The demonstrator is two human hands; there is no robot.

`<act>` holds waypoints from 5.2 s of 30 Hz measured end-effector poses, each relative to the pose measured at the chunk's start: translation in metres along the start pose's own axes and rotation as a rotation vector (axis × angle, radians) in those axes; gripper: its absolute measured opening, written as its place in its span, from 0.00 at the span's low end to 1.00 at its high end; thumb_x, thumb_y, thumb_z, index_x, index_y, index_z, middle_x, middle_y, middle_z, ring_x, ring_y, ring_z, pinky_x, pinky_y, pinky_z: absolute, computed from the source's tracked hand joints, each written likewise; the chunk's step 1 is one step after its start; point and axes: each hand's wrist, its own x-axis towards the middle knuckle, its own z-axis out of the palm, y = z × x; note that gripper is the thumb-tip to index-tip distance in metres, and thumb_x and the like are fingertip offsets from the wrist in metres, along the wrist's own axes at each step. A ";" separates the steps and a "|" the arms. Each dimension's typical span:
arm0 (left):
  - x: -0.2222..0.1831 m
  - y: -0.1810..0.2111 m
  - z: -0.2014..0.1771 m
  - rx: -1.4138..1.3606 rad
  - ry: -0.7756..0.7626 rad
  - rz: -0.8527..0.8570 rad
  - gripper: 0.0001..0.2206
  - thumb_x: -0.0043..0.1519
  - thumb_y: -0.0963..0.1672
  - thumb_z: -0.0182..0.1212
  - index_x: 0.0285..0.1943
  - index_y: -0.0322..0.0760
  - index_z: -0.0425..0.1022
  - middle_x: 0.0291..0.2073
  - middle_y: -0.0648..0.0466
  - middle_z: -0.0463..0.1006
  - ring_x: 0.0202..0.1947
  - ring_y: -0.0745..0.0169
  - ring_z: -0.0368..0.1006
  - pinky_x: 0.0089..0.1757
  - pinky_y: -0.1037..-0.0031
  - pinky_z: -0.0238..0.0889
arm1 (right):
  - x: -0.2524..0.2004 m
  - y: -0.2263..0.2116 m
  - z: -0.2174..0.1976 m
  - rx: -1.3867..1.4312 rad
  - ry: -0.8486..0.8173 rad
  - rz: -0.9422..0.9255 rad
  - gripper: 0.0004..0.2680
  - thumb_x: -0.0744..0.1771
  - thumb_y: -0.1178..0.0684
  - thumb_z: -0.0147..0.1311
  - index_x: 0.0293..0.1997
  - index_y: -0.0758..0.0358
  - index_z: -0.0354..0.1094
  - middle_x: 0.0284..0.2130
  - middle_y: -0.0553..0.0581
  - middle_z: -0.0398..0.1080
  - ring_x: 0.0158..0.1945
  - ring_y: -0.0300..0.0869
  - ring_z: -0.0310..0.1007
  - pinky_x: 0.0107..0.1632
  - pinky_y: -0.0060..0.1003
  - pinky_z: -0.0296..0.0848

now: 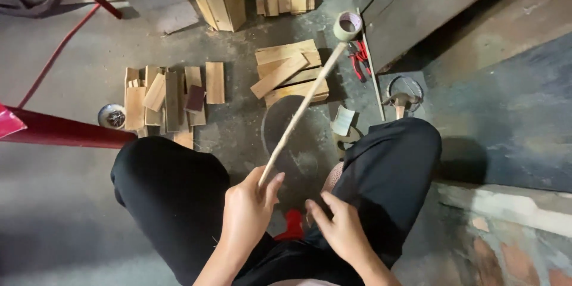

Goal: Shaving and splitting thin wooden strips using a large curved blade in a workshop environment.

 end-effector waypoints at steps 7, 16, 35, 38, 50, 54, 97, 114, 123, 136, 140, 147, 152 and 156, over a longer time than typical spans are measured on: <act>0.005 -0.005 0.013 -0.058 -0.007 -0.030 0.08 0.60 0.44 0.66 0.33 0.33 0.83 0.13 0.56 0.79 0.13 0.72 0.69 0.21 0.79 0.60 | -0.008 0.008 -0.007 0.056 -0.055 -0.012 0.15 0.66 0.46 0.57 0.52 0.67 0.73 0.27 0.55 0.83 0.15 0.37 0.68 0.22 0.32 0.67; 0.011 -0.018 0.006 -0.047 -0.110 -0.088 0.08 0.61 0.43 0.65 0.32 0.35 0.84 0.13 0.59 0.79 0.11 0.73 0.64 0.20 0.79 0.57 | 0.014 0.084 -0.127 0.650 -0.325 0.274 0.36 0.60 0.29 0.45 0.68 0.72 0.61 0.63 0.71 0.71 0.59 0.63 0.80 0.51 0.57 0.81; 0.015 -0.026 -0.032 -0.193 -0.083 -0.072 0.11 0.61 0.45 0.66 0.28 0.36 0.82 0.12 0.59 0.77 0.13 0.73 0.64 0.21 0.80 0.57 | 0.011 0.006 -0.015 0.512 -0.650 0.474 0.12 0.69 0.57 0.53 0.57 0.68 0.71 0.08 0.54 0.60 0.07 0.36 0.50 0.12 0.31 0.51; 0.014 -0.033 -0.047 -0.309 -0.053 -0.114 0.13 0.65 0.46 0.59 0.33 0.36 0.84 0.12 0.58 0.75 0.15 0.72 0.62 0.23 0.79 0.55 | 0.019 0.019 -0.029 0.964 -0.766 0.516 0.15 0.71 0.52 0.43 0.64 0.70 0.61 0.09 0.53 0.57 0.07 0.37 0.49 0.10 0.31 0.51; 0.017 -0.041 -0.074 -0.673 -0.125 -0.311 0.25 0.70 0.51 0.39 0.64 0.36 0.77 0.18 0.51 0.73 0.16 0.71 0.54 0.22 0.79 0.43 | 0.014 0.056 -0.024 1.715 -1.074 -0.145 0.35 0.69 0.30 0.47 0.77 0.66 0.35 0.24 0.59 0.72 0.18 0.34 0.61 0.21 0.27 0.61; 0.013 -0.037 -0.071 -0.559 -0.187 -0.327 0.20 0.69 0.49 0.44 0.54 0.35 0.83 0.21 0.53 0.75 0.23 0.69 0.67 0.27 0.79 0.53 | 0.038 0.048 -0.008 1.625 -1.453 -0.130 0.48 0.61 0.09 0.35 0.79 0.59 0.26 0.27 0.62 0.74 0.22 0.40 0.67 0.25 0.31 0.65; -0.019 -0.045 -0.055 -0.497 -0.367 0.043 0.29 0.52 0.37 0.73 0.65 0.30 0.71 0.42 0.51 0.81 0.33 0.71 0.73 0.32 0.80 0.70 | 0.017 -0.041 0.008 0.767 -0.683 0.439 0.14 0.71 0.47 0.47 0.47 0.73 0.67 0.13 0.54 0.57 0.08 0.34 0.44 0.13 0.29 0.43; -0.024 -0.038 -0.064 -0.255 -0.110 0.099 0.18 0.52 0.34 0.62 0.50 0.38 0.84 0.28 0.55 0.84 0.20 0.69 0.69 0.25 0.77 0.64 | -0.002 -0.055 0.035 0.515 -0.645 0.524 0.11 0.71 0.52 0.49 0.53 0.69 0.71 0.23 0.57 0.65 0.19 0.36 0.54 0.21 0.31 0.48; -0.034 -0.049 -0.071 -0.227 -0.141 0.055 0.11 0.52 0.35 0.64 0.42 0.36 0.84 0.30 0.55 0.87 0.23 0.68 0.77 0.27 0.76 0.69 | -0.016 -0.032 0.047 0.548 -0.692 0.465 0.08 0.72 0.54 0.49 0.43 0.70 0.68 0.21 0.57 0.63 0.17 0.35 0.51 0.22 0.32 0.47; -0.036 -0.050 -0.079 -0.227 -0.172 0.105 0.08 0.56 0.37 0.63 0.42 0.34 0.83 0.32 0.55 0.87 0.27 0.69 0.78 0.30 0.75 0.72 | -0.020 -0.032 0.045 0.597 -0.705 0.475 0.07 0.72 0.56 0.47 0.42 0.71 0.66 0.21 0.56 0.61 0.16 0.35 0.48 0.20 0.33 0.43; -0.032 -0.064 -0.071 -0.232 -0.197 0.094 0.12 0.50 0.33 0.62 0.39 0.35 0.82 0.29 0.55 0.86 0.24 0.66 0.78 0.28 0.76 0.71 | -0.019 -0.033 0.047 0.461 -0.745 0.354 0.11 0.71 0.50 0.47 0.50 0.67 0.70 0.18 0.53 0.64 0.17 0.35 0.54 0.23 0.32 0.53; -0.035 -0.073 -0.072 -0.263 -0.288 0.024 0.06 0.55 0.35 0.65 0.37 0.34 0.84 0.25 0.54 0.85 0.19 0.69 0.72 0.23 0.77 0.64 | -0.027 -0.029 0.047 0.282 -0.729 0.259 0.12 0.71 0.47 0.46 0.43 0.65 0.73 0.14 0.51 0.64 0.17 0.36 0.56 0.24 0.34 0.55; -0.039 -0.065 -0.090 -0.214 -0.312 0.013 0.04 0.59 0.38 0.63 0.37 0.33 0.83 0.24 0.56 0.84 0.19 0.70 0.69 0.24 0.76 0.65 | -0.026 -0.034 0.042 0.341 -0.694 0.318 0.11 0.70 0.49 0.47 0.45 0.67 0.72 0.17 0.53 0.66 0.18 0.35 0.57 0.24 0.33 0.57; -0.041 -0.070 -0.096 -0.210 -0.345 -0.004 0.10 0.59 0.39 0.61 0.46 0.36 0.85 0.29 0.56 0.88 0.19 0.71 0.71 0.23 0.77 0.63 | -0.025 -0.026 0.046 0.263 -0.717 0.258 0.11 0.70 0.49 0.48 0.46 0.66 0.75 0.17 0.52 0.68 0.19 0.34 0.61 0.25 0.32 0.60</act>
